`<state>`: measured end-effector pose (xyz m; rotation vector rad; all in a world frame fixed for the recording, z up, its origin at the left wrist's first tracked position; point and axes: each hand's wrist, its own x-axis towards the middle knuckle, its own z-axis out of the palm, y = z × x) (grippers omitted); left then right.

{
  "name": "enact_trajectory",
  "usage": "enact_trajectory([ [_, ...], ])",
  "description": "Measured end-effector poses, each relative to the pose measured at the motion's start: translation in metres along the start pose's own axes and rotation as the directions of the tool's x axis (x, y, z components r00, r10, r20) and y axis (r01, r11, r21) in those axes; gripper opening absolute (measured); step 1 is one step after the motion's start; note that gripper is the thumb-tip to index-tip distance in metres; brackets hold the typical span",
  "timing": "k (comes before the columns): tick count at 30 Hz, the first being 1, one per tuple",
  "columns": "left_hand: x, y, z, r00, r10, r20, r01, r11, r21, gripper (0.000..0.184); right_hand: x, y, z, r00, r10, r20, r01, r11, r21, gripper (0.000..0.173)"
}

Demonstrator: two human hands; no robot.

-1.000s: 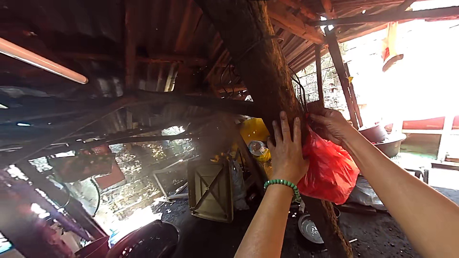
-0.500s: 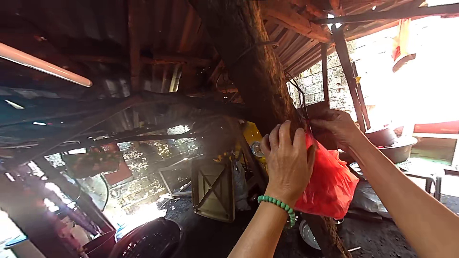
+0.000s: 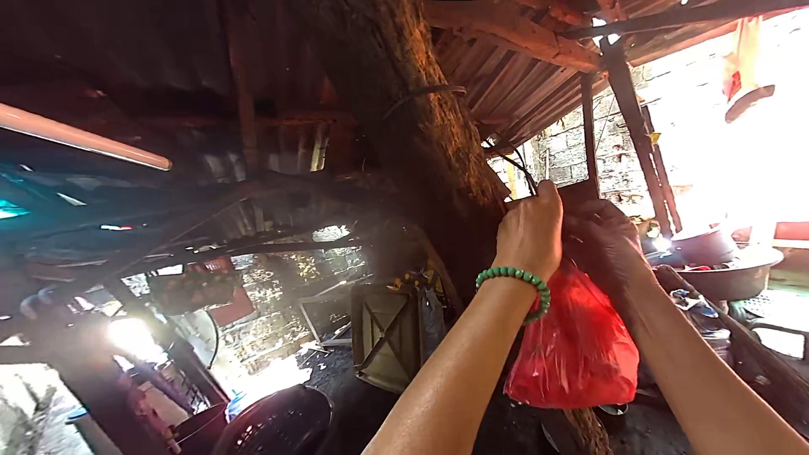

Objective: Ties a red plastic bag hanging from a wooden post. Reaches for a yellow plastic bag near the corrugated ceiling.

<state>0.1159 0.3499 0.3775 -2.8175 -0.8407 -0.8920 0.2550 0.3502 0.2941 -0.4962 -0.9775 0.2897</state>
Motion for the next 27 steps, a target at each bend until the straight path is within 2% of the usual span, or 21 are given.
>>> enact_trajectory([
  [2, 0.006, -0.001, -0.004, 0.999, 0.025, 0.025, -0.025, 1.0, 0.001, 0.036, 0.004, 0.002, 0.002, 0.998, -0.051, 0.024, 0.051, 0.999, 0.008, 0.024],
  [5, 0.016, -0.006, -0.007, 0.997, 0.067, 0.033, -0.068, 0.998, 0.01, 0.018, 0.01, 0.009, 0.001, 0.983, -0.154, 0.096, 0.153, 0.988, 0.015, 0.023],
  [7, 0.022, -0.012, -0.008, 0.996, 0.089, 0.032, -0.088, 0.996, -0.013, 0.015, 0.013, 0.013, -0.001, 0.975, -0.176, 0.134, 0.176, 0.984, 0.014, 0.021],
  [9, 0.026, -0.017, -0.011, 0.994, 0.11, 0.023, -0.108, 0.992, -0.057, 0.013, 0.016, 0.015, -0.003, 0.978, -0.162, 0.131, 0.163, 0.987, 0.005, 0.021],
  [12, 0.025, -0.018, -0.016, 0.993, 0.11, 0.031, -0.105, 0.987, -0.117, 0.01, 0.016, 0.015, 0.0, 0.993, -0.046, 0.108, 0.058, 0.992, -0.113, 0.016],
  [17, 0.024, -0.02, -0.014, 0.995, 0.094, 0.032, -0.085, 0.973, -0.212, 0.009, 0.021, 0.015, -0.013, 0.976, 0.012, 0.215, 0.007, 0.996, -0.087, 0.022],
  [19, 0.024, -0.02, -0.014, 0.995, 0.095, 0.039, -0.083, 0.968, -0.238, 0.01, 0.021, 0.015, -0.015, 0.978, -0.01, 0.207, 0.039, 0.99, -0.137, 0.023],
  [22, 0.023, -0.019, -0.014, 0.995, 0.081, 0.05, -0.066, 0.965, -0.254, 0.011, 0.019, 0.015, -0.013, 0.967, -0.119, 0.224, 0.165, 0.966, -0.199, 0.02],
  [25, 0.022, -0.017, -0.012, 0.997, 0.065, 0.042, -0.055, 0.979, -0.197, 0.012, 0.018, 0.018, -0.012, 0.95, -0.182, 0.255, 0.236, 0.951, -0.201, 0.018],
  [27, 0.022, -0.016, -0.011, 0.996, 0.076, 0.043, -0.069, 0.989, -0.131, 0.011, 0.018, 0.022, -0.012, 0.948, -0.184, 0.259, 0.234, 0.955, -0.18, 0.018],
])
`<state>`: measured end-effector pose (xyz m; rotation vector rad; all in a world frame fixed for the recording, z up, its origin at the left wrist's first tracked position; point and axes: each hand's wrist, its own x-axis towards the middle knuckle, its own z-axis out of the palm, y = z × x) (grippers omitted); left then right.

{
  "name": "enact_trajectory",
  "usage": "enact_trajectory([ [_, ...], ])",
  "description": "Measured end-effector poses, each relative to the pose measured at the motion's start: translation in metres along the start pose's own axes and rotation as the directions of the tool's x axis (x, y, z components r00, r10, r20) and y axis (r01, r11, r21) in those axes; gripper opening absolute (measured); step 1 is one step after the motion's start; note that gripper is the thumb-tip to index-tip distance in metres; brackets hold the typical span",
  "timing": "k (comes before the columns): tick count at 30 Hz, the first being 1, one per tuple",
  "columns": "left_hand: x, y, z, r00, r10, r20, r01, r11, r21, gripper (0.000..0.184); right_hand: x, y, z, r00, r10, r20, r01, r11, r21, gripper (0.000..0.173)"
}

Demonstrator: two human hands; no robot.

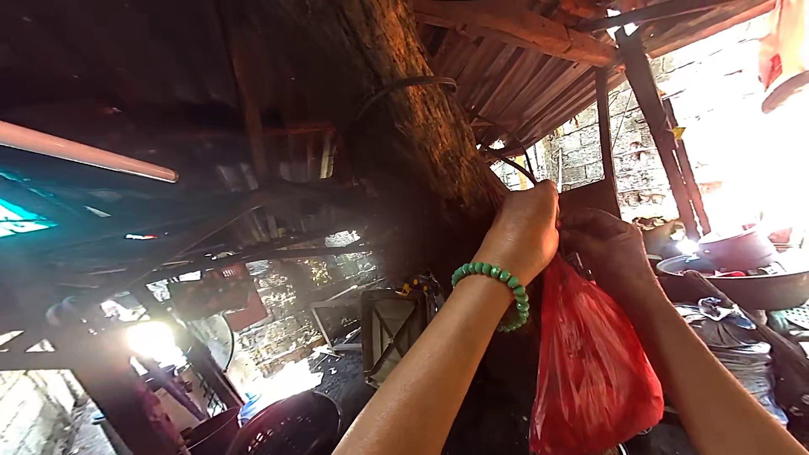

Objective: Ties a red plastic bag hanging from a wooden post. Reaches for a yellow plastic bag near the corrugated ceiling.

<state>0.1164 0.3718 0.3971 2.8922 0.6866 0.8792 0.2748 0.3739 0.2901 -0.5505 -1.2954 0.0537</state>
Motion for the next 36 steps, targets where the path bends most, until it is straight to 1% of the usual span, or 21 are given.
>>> enact_trajectory([
  [2, 0.0, 0.0, 0.0, 1.0, 0.02, 0.012, -0.021, 0.999, 0.047, 0.012, -0.001, 0.003, 0.001, 1.0, 0.023, -0.003, -0.023, 1.0, 0.011, 0.018],
  [6, -0.001, 0.0, -0.003, 0.997, 0.043, 0.069, -0.046, 0.998, 0.042, 0.011, -0.001, 0.005, -0.004, 0.995, 0.099, 0.026, -0.099, 0.995, 0.006, 0.019],
  [8, -0.001, 0.0, -0.003, 0.995, 0.047, 0.092, -0.052, 0.997, 0.048, 0.012, 0.002, 0.003, -0.008, 0.993, 0.099, 0.064, -0.098, 0.995, -0.022, 0.02],
  [11, -0.001, -0.002, -0.005, 0.988, 0.081, 0.129, -0.093, 0.992, 0.089, 0.012, 0.007, -0.003, -0.01, 0.995, 0.025, 0.092, -0.015, 0.994, -0.111, 0.017],
  [14, 0.0, -0.003, -0.009, 0.977, 0.119, 0.174, -0.139, 0.984, 0.11, 0.011, 0.009, -0.008, -0.004, 0.996, -0.088, 0.021, 0.091, 0.973, -0.211, 0.008],
  [15, 0.0, -0.003, -0.009, 0.978, 0.123, 0.169, -0.14, 0.985, 0.096, 0.012, 0.007, -0.009, 0.0, 0.994, -0.107, -0.019, 0.101, 0.971, -0.218, 0.008],
  [18, 0.0, -0.004, -0.009, 0.983, 0.106, 0.15, -0.111, 0.993, 0.026, 0.027, 0.003, -0.008, 0.006, 0.98, -0.174, -0.094, 0.148, 0.96, -0.24, 0.008],
  [19, -0.001, -0.004, -0.01, 0.985, 0.102, 0.142, -0.104, 0.995, 0.009, 0.028, 0.002, -0.009, 0.008, 0.975, -0.195, -0.108, 0.162, 0.951, -0.262, 0.007],
  [22, -0.003, -0.005, -0.009, 0.984, 0.14, 0.111, -0.142, 0.99, 0.009, 0.018, -0.006, -0.009, 0.01, 0.957, -0.264, -0.122, 0.199, 0.9, -0.388, 0.007],
  [24, -0.003, -0.006, -0.008, 0.979, 0.176, 0.102, -0.18, 0.983, 0.04, 0.017, -0.009, -0.006, 0.008, 0.942, -0.321, -0.095, 0.247, 0.858, -0.45, 0.009],
  [26, -0.002, -0.007, -0.008, 0.976, 0.179, 0.124, -0.187, 0.98, 0.061, 0.016, -0.012, -0.004, 0.011, 0.944, -0.309, -0.112, 0.231, 0.867, -0.441, 0.008],
  [29, 0.0, -0.007, -0.012, 0.966, 0.17, 0.195, -0.187, 0.98, 0.07, 0.016, -0.014, -0.003, 0.014, 0.964, -0.222, -0.145, 0.149, 0.905, -0.399, 0.01],
  [31, 0.0, -0.007, -0.012, 0.963, 0.173, 0.204, -0.191, 0.979, 0.067, 0.016, -0.016, -0.001, 0.013, 0.969, -0.211, -0.126, 0.157, 0.925, -0.347, 0.011],
  [33, -0.002, -0.007, -0.008, 0.974, 0.171, 0.148, -0.183, 0.98, 0.074, 0.012, -0.017, 0.0, 0.012, 0.969, -0.22, -0.109, 0.178, 0.936, -0.304, 0.011],
  [36, -0.005, -0.01, 0.005, 0.985, 0.171, 0.032, -0.174, 0.976, 0.132, 0.011, -0.017, 0.0, 0.012, 0.968, -0.229, -0.103, 0.192, 0.94, -0.283, 0.01],
])
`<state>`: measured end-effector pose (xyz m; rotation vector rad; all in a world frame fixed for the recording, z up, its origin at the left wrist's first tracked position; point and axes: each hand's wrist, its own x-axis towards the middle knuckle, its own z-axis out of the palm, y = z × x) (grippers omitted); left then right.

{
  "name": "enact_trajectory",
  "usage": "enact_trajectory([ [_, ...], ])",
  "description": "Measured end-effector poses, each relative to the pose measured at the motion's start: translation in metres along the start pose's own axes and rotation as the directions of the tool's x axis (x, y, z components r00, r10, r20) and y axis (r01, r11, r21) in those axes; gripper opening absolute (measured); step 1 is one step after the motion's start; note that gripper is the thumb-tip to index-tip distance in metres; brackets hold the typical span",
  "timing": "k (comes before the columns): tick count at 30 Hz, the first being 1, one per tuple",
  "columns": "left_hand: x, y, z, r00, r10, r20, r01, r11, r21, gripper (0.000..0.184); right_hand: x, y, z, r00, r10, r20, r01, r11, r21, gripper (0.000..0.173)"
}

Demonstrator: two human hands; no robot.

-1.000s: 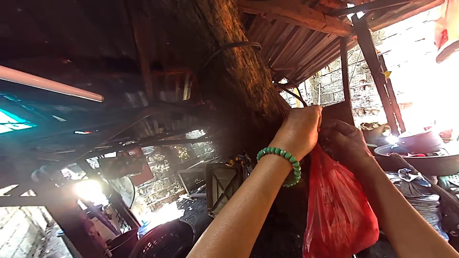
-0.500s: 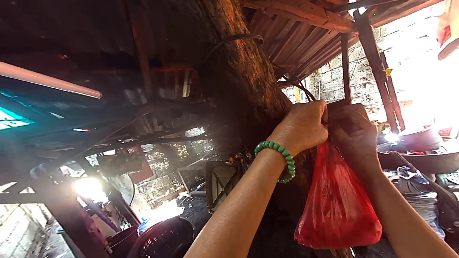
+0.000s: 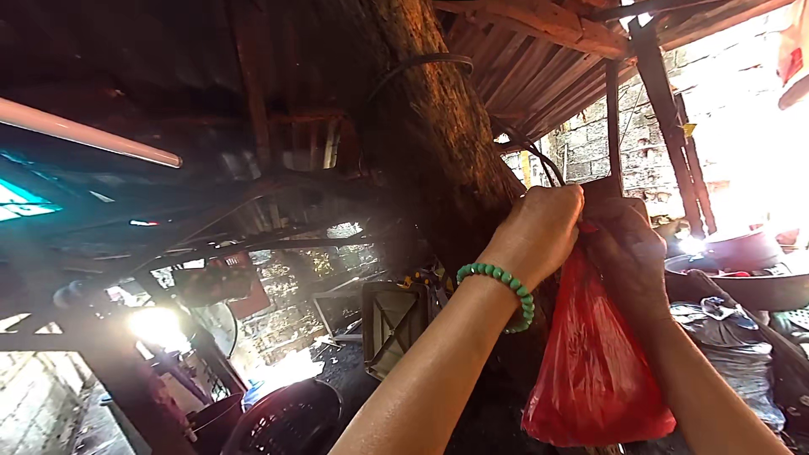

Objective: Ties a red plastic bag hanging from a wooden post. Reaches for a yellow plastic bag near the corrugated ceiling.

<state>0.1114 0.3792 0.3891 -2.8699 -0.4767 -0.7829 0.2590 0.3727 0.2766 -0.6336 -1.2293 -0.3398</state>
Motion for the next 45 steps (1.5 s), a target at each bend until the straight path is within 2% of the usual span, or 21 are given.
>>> enact_trajectory([
  [3, -0.001, 0.0, 0.006, 1.0, 0.019, -0.02, -0.017, 0.997, 0.078, 0.006, 0.003, 0.0, -0.004, 0.999, -0.012, 0.044, 0.015, 0.998, -0.066, 0.009],
  [5, 0.0, 0.003, 0.002, 1.0, 0.005, 0.022, -0.008, 0.994, 0.11, 0.005, 0.008, 0.002, -0.007, 0.987, -0.144, 0.077, 0.159, 0.959, -0.234, 0.012],
  [7, 0.001, 0.005, -0.001, 0.999, -0.014, 0.05, 0.007, 0.991, 0.13, 0.006, 0.016, 0.004, -0.009, 0.936, -0.325, 0.14, 0.353, 0.843, -0.407, 0.012],
  [8, 0.001, 0.005, 0.0, 0.999, -0.02, 0.043, 0.015, 0.992, 0.125, 0.007, 0.018, 0.004, -0.009, 0.921, -0.356, 0.159, 0.389, 0.808, -0.442, 0.012],
  [10, 0.0, 0.003, 0.002, 1.0, -0.008, -0.001, 0.008, 0.995, 0.098, 0.009, 0.018, 0.001, -0.011, 0.95, -0.286, 0.127, 0.312, 0.865, -0.393, 0.014],
  [13, -0.001, -0.002, 0.005, 0.997, 0.032, -0.065, -0.029, 0.999, 0.045, 0.01, 0.01, -0.008, -0.017, 0.994, -0.059, 0.094, 0.069, 0.992, -0.106, 0.017],
  [16, 0.0, -0.004, 0.003, 0.995, 0.037, -0.091, -0.04, 0.999, -0.032, 0.008, 0.002, -0.019, -0.016, 0.989, -0.012, 0.145, 0.004, 0.998, 0.057, 0.026],
  [18, 0.0, -0.005, 0.001, 0.994, 0.047, -0.094, -0.053, 0.997, -0.063, 0.005, 0.003, -0.022, -0.015, 0.986, -0.008, 0.168, -0.018, 0.989, 0.15, 0.024],
  [21, -0.001, -0.005, 0.0, 0.993, 0.054, -0.1, -0.061, 0.996, -0.067, 0.005, 0.008, -0.024, -0.015, 0.986, 0.013, 0.168, -0.042, 0.985, 0.168, 0.02],
  [23, -0.002, -0.005, 0.001, 0.991, 0.058, -0.123, -0.068, 0.995, -0.078, 0.007, 0.01, -0.027, -0.015, 0.989, 0.028, 0.142, -0.045, 0.993, 0.112, 0.018],
  [25, -0.003, -0.006, 0.002, 0.988, 0.063, -0.144, -0.083, 0.987, -0.139, 0.01, 0.012, -0.03, -0.013, 0.99, 0.107, 0.087, -0.114, 0.99, 0.082, 0.017],
  [27, -0.003, -0.008, 0.005, 0.983, 0.084, -0.163, -0.114, 0.977, -0.183, 0.012, 0.016, -0.033, -0.011, 0.956, 0.292, 0.012, -0.29, 0.944, 0.155, 0.019],
  [29, -0.004, -0.01, 0.007, 0.976, 0.105, -0.19, -0.139, 0.974, -0.18, 0.012, 0.02, -0.036, -0.008, 0.864, 0.503, -0.012, -0.487, 0.842, 0.233, 0.017],
  [31, -0.005, -0.009, 0.009, 0.971, 0.119, -0.208, -0.152, 0.977, -0.151, 0.012, 0.021, -0.034, -0.008, 0.806, 0.591, 0.03, -0.573, 0.765, 0.293, 0.013],
  [34, -0.005, -0.01, 0.011, 0.967, 0.132, -0.22, -0.161, 0.98, -0.12, 0.011, 0.018, -0.03, -0.011, 0.795, 0.6, 0.09, -0.593, 0.736, 0.327, 0.016],
  [38, -0.004, -0.01, 0.01, 0.974, 0.109, -0.198, -0.138, 0.981, -0.139, 0.01, 0.013, -0.028, -0.017, 0.821, 0.56, 0.11, -0.562, 0.761, 0.323, 0.027],
  [41, -0.003, -0.01, 0.01, 0.975, 0.11, -0.191, -0.141, 0.977, -0.162, 0.012, 0.011, -0.035, -0.016, 0.858, 0.499, 0.124, -0.514, 0.836, 0.19, 0.01],
  [43, -0.002, -0.01, 0.009, 0.982, 0.1, -0.16, -0.128, 0.977, -0.173, 0.017, 0.011, -0.039, -0.015, 0.848, 0.513, 0.13, -0.528, 0.837, 0.143, 0.011],
  [45, -0.002, -0.008, 0.009, 0.99, 0.081, -0.118, -0.1, 0.982, -0.162, 0.023, 0.01, -0.035, -0.016, 0.84, 0.524, 0.144, -0.543, 0.82, 0.184, 0.014],
])
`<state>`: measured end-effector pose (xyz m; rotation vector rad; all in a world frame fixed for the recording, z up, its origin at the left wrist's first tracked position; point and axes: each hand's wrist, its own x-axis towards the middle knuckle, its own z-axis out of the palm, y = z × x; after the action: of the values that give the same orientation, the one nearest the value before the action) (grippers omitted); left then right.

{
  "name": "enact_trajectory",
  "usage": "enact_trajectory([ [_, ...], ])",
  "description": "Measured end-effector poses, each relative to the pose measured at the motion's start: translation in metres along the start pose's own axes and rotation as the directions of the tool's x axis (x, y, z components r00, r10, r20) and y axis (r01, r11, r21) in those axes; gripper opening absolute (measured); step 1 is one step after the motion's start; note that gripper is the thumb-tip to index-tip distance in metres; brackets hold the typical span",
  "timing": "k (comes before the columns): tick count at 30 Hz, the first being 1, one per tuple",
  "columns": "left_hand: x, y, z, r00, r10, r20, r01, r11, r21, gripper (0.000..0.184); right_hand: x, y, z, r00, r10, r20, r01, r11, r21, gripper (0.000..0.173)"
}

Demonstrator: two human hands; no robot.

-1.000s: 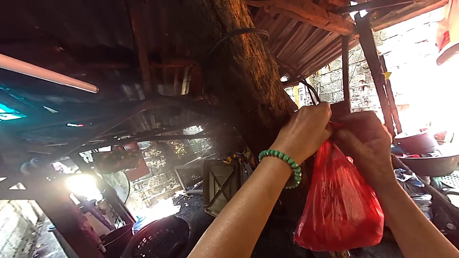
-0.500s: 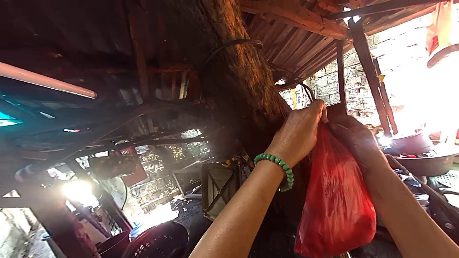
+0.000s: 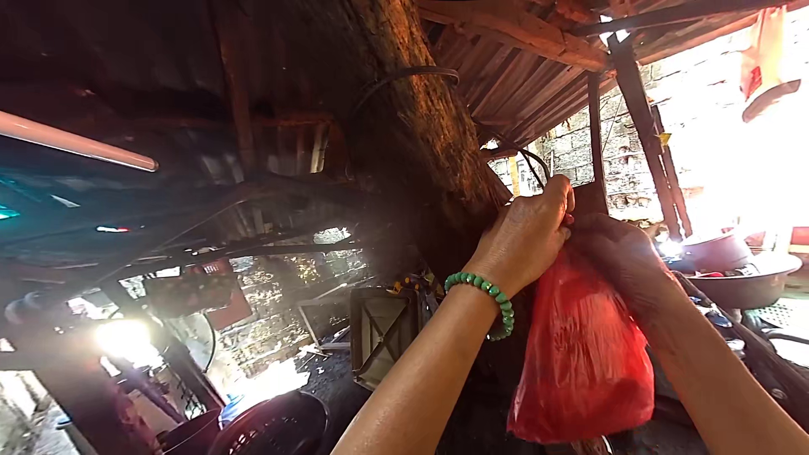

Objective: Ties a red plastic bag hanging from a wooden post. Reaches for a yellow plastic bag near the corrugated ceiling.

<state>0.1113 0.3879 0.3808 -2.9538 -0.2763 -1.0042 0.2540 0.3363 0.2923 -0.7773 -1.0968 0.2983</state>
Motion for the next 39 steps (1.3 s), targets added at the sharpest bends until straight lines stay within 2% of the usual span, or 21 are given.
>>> enact_trajectory([
  [3, -0.001, 0.002, 0.002, 1.0, -0.004, -0.011, 0.004, 0.999, 0.042, 0.021, 0.001, 0.004, -0.001, 0.999, 0.034, 0.018, -0.036, 0.997, 0.062, 0.014],
  [8, -0.002, 0.0, 0.008, 0.985, 0.029, -0.172, -0.023, 0.999, 0.034, 0.02, 0.003, 0.004, -0.007, 0.998, 0.016, 0.064, -0.022, 0.995, 0.093, 0.017],
  [13, -0.002, 0.001, 0.02, 0.929, 0.058, -0.365, -0.006, 0.99, 0.14, 0.014, 0.01, 0.008, -0.029, 0.973, 0.039, 0.225, -0.08, 0.981, 0.176, 0.012],
  [16, -0.002, 0.001, 0.023, 0.903, 0.077, -0.422, -0.005, 0.986, 0.168, 0.015, 0.011, 0.006, -0.035, 0.963, 0.042, 0.266, -0.076, 0.99, 0.121, 0.013],
  [18, -0.001, 0.0, 0.018, 0.92, 0.061, -0.386, -0.02, 0.994, 0.109, 0.014, 0.01, -0.004, -0.033, 0.979, 0.035, 0.202, -0.031, 0.999, -0.023, 0.016],
  [20, 0.0, 0.002, 0.011, 0.955, 0.009, -0.295, 0.002, 0.999, 0.037, 0.012, 0.011, -0.009, -0.031, 0.985, -0.077, 0.157, 0.105, 0.978, -0.178, 0.015],
  [22, 0.001, 0.003, 0.006, 0.973, -0.018, -0.231, 0.017, 1.0, -0.005, 0.012, 0.017, -0.01, -0.029, 0.965, -0.213, 0.155, 0.245, 0.942, -0.229, 0.019],
  [26, 0.002, 0.006, 0.001, 0.983, -0.051, -0.177, 0.047, 0.998, -0.028, 0.017, 0.024, -0.009, -0.017, 0.941, -0.312, 0.133, 0.334, 0.922, -0.198, 0.018],
  [32, 0.0, 0.004, -0.004, 0.986, -0.046, -0.159, 0.023, 0.989, -0.144, 0.022, 0.037, 0.003, -0.012, 0.953, -0.273, 0.128, 0.288, 0.95, -0.118, 0.018],
  [36, 0.001, 0.006, -0.006, 0.989, -0.062, -0.138, 0.046, 0.993, -0.113, 0.021, 0.047, 0.012, -0.008, 0.925, -0.351, 0.145, 0.353, 0.936, 0.009, 0.019],
  [39, 0.001, 0.006, -0.004, 0.987, -0.067, -0.147, 0.056, 0.995, -0.078, 0.018, 0.049, 0.016, -0.008, 0.91, -0.39, 0.143, 0.391, 0.92, 0.024, 0.017],
])
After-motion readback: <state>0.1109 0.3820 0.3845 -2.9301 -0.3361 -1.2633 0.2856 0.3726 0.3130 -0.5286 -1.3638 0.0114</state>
